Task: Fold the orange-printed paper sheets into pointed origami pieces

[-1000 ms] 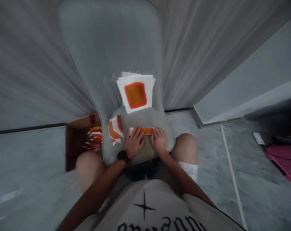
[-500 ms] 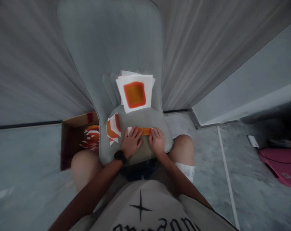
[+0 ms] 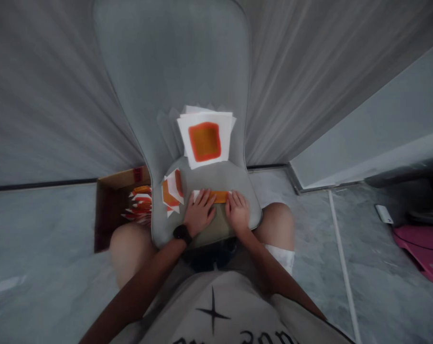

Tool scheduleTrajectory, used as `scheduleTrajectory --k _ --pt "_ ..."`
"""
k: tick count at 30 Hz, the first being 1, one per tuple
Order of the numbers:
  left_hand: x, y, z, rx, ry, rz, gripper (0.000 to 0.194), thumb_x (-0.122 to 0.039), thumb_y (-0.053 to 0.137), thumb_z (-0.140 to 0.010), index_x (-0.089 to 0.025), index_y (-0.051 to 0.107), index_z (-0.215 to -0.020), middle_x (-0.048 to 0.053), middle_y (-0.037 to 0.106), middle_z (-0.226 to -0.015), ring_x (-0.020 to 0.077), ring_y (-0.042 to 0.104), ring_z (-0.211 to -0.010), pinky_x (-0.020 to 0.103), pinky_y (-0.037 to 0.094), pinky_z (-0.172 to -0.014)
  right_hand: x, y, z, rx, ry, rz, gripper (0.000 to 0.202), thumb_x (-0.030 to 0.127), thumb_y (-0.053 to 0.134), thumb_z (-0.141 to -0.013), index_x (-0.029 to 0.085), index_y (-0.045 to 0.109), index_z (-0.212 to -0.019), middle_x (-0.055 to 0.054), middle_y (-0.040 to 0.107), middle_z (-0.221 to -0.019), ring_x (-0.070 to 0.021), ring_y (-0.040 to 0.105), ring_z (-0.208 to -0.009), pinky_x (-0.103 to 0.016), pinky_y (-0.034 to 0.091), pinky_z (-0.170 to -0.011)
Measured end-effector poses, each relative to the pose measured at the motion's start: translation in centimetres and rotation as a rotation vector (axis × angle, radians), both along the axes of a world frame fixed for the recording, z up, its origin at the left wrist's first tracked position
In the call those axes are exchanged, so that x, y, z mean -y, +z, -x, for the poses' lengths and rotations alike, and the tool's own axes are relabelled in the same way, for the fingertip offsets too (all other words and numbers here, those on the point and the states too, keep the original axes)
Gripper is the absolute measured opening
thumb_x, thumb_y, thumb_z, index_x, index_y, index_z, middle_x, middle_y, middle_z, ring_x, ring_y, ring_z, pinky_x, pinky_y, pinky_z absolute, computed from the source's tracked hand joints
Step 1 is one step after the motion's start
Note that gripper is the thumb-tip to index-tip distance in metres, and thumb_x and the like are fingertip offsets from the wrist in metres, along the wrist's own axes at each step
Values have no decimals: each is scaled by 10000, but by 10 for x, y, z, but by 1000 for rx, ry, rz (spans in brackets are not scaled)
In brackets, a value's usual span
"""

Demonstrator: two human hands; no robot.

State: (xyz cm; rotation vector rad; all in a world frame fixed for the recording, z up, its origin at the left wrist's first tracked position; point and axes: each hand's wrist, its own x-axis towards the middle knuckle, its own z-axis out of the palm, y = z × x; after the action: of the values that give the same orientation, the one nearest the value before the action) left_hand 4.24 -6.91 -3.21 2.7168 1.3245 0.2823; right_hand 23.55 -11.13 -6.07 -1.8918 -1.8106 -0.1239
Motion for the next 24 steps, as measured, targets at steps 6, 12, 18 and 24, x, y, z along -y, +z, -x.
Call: scheduleTrajectory --k 6,12,18,24 --pt "0 1 0 16 -4 2 560 -431 405 -1077 -246 466 -1602 80 376 -1697 314 289 -1601 606 130 -1322 -1 2 1 -12 -5 24 417 237 456 -1068 96 688 -1383 -181 710 -1377 -310 590 -1357 -482 435 -1139" --pt "-1 0 0 22 -5 20 565 -437 406 -1073 -265 454 -1608 71 357 -1706 315 288 -1602 613 140 -1318 0 4 1 -48 -9 70 442 254 423 -1076 96 677 -1401 -182 700 -1392 -307 567 -1389 -482 426 -1150" --pt "-1 0 0 13 1 21 562 -433 408 -1071 -265 460 -1604 68 375 -1699 310 288 -1602 605 121 -1325 -1 16 3 18 2 51 427 254 433 -1074 130 667 -1409 -177 601 -1522 -320 486 -1473 -593 252 -1258" --pt "-2 -1 2 -8 -21 24 563 -403 409 -1059 -221 487 -1586 79 359 -1705 314 259 -1611 601 115 -1325 -23 28 24 15 216 176 539 375 399 -1108 120 484 -1575 -160 481 -1632 -287 363 -1562 -513 236 -1294"
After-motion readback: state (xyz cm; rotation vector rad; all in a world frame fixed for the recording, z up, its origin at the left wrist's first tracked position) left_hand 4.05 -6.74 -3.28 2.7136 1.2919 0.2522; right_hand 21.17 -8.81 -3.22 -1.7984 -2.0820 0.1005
